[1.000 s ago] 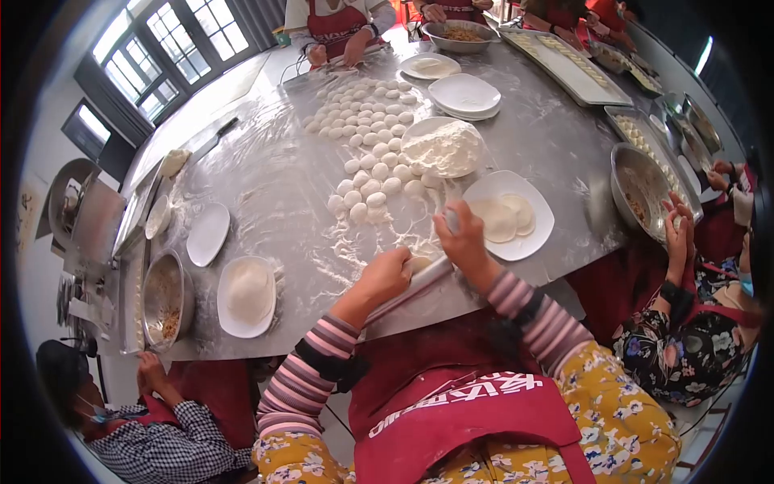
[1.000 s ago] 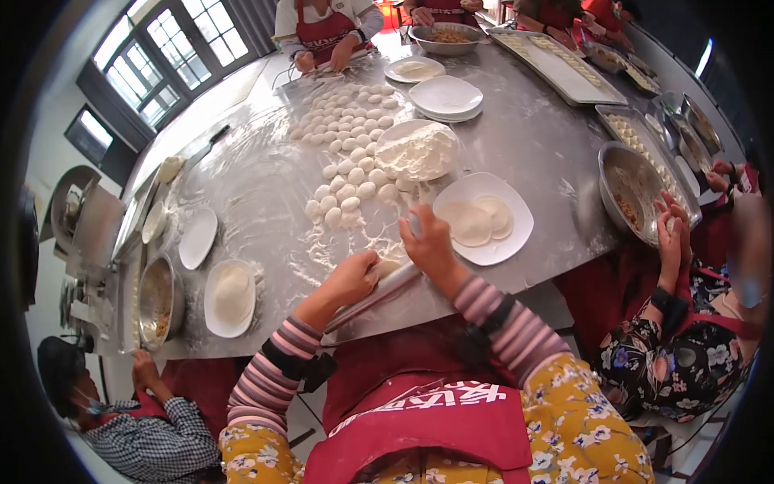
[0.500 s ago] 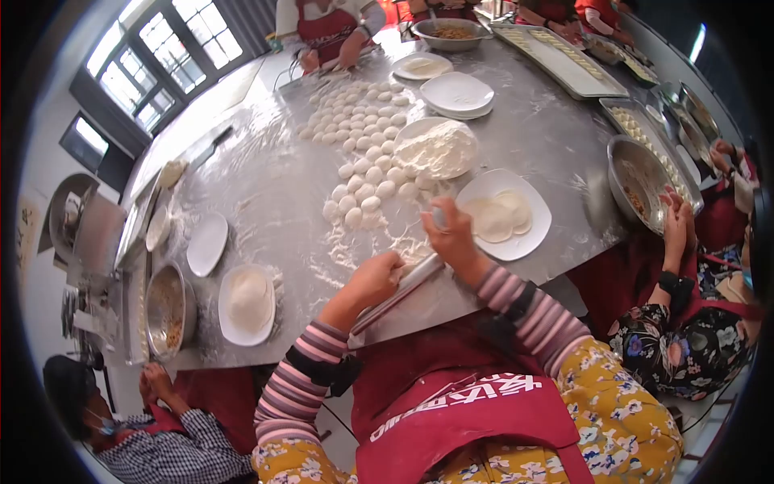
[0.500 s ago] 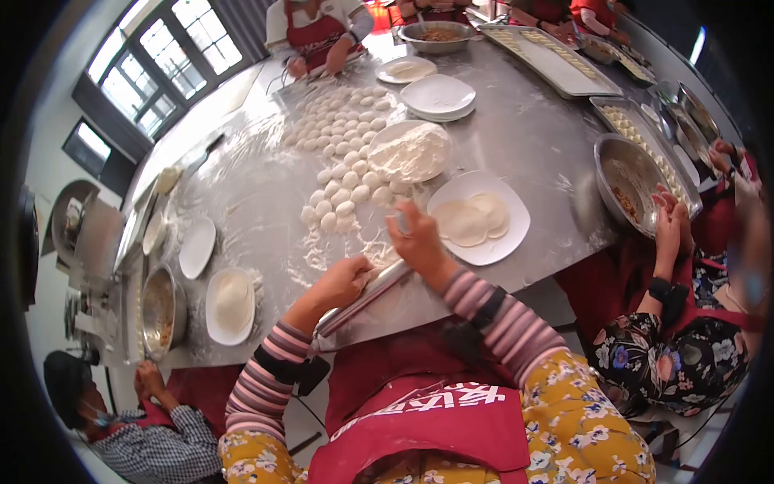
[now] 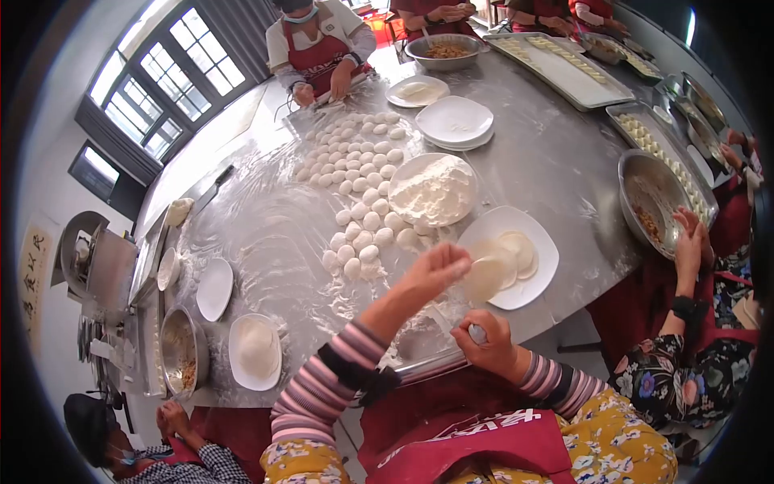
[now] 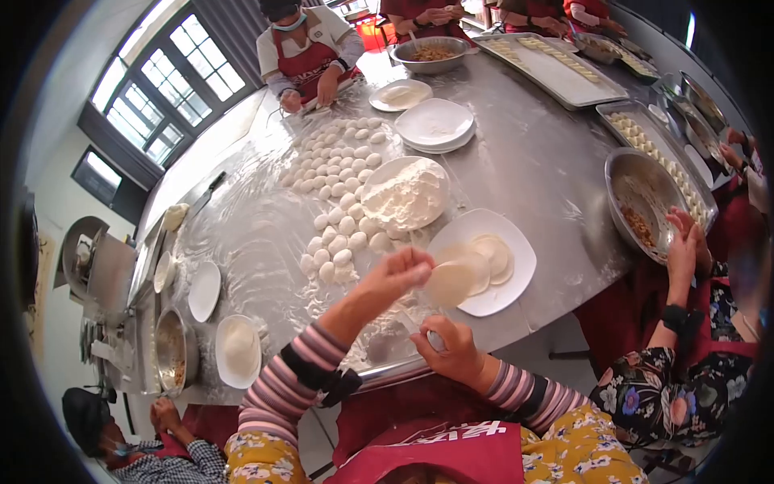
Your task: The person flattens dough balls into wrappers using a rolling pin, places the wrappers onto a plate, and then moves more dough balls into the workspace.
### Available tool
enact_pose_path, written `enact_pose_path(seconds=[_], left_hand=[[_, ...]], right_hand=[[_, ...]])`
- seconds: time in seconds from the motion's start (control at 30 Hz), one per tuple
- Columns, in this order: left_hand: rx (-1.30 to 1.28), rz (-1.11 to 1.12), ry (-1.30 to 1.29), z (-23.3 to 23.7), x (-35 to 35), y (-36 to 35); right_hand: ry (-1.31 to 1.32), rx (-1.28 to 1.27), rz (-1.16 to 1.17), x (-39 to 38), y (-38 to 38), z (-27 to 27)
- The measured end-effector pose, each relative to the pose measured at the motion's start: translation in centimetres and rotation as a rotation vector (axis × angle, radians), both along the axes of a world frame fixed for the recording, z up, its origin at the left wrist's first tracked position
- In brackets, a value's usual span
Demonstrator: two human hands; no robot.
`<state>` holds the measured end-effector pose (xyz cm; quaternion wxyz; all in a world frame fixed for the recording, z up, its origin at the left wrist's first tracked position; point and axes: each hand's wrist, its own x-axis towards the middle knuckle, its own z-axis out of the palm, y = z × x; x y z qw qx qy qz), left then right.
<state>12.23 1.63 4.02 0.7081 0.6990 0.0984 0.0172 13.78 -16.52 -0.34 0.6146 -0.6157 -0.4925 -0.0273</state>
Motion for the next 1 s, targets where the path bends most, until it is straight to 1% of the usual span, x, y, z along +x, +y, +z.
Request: enact_pose_path(seconds=[0.07,0.1,0.17,0.2,0.27,0.3,0.37,0.4,0.47,0.5,0.53,0.6,0.63,0.67,0.73,0.77,0.8,0.83,0.9,0.93,1.0], left_hand=[[0.14,0.208,0.14,-2.0,1.8,2.9],[0.144,0.212,0.139,-2.9,1.7,4.2],[1.143,0.496,0.157,-4.0,1.2,6.3],[1.141,0.501,0.159,-4.2,1.2,6.7],[1.145,0.468,0.02,-4.5,1.2,7.0],[1.135,0.468,0.021,-4.6,1.3,7.0],[1.222,0.465,0.051,-4.5,1.3,6.6],[1.208,0.473,0.057,-4.3,1.1,6.4],[1.159,0.247,0.008,-3.8,0.1,6.1],[1.081,0.231,0.043,-3.9,-0.7,5.4],[1.075,0.245,0.045,-3.8,-1.8,4.9],[0.822,0.242,0.073,-3.0,-4.5,3.5],[0.715,0.193,0.122,-2.2,-6.2,3.1],[0.715,0.195,0.127,-2.8,-7.6,2.9],[0.503,0.101,0.266,-4.6,-9.6,2.7],[0.437,0.155,0.224,-5.2,-10.1,2.4],[0.438,0.159,0.222,-5.0,-10.2,2.2],[0.495,0.157,0.231,-4.7,-10.1,2.1],[0.599,0.186,0.253,-4.6,-10.0,1.8],[0.592,0.184,0.252,-4.8,-10.4,1.5],[0.77,0.274,0.166,-5.0,-11.0,1.5]], right_hand=[[0.012,-0.006,0.023,0.2,0.1,0.3],[0.011,0.003,0.017,0.1,0.1,0.4],[0.012,0.011,0.016,0.1,0.3,0.2],[-0.013,0.012,-0.012,0.2,0.4,0.0],[-0.039,0.002,-0.037,0.0,0.5,-0.2],[-0.031,0.014,-0.045,0.1,0.7,-0.1],[0.008,0.008,-0.048,0.1,0.8,0.0],[0.005,-0.006,-0.04,0.0,0.7,0.2],[-0.016,-0.013,-0.079,-0.3,0.5,0.6],[-0.017,-0.024,-0.093,-0.5,0.3,0.5],[-0.023,-0.028,-0.08,-0.5,0.2,0.6],[-0.019,-0.012,-0.061,-0.5,0.1,0.8],[-0.065,0.001,-0.071,-0.3,0.4,0.9],[-0.061,0.0,-0.068,-0.2,0.9,1.2],[-0.153,-0.003,-0.096,0.4,2.7,2.4],[-0.156,0.0,-0.091,0.8,4.0,2.9],[-0.184,0.044,-0.098,1.3,5.6,3.0],[-0.214,0.086,-0.108,1.7,6.7,2.8],[-0.172,0.039,-0.128,2.5,7.7,0.6],[-0.13,0.002,-0.147,2.8,7.8,-0.4],[-0.126,0.001,-0.156,1.5,5.4,0.1]])
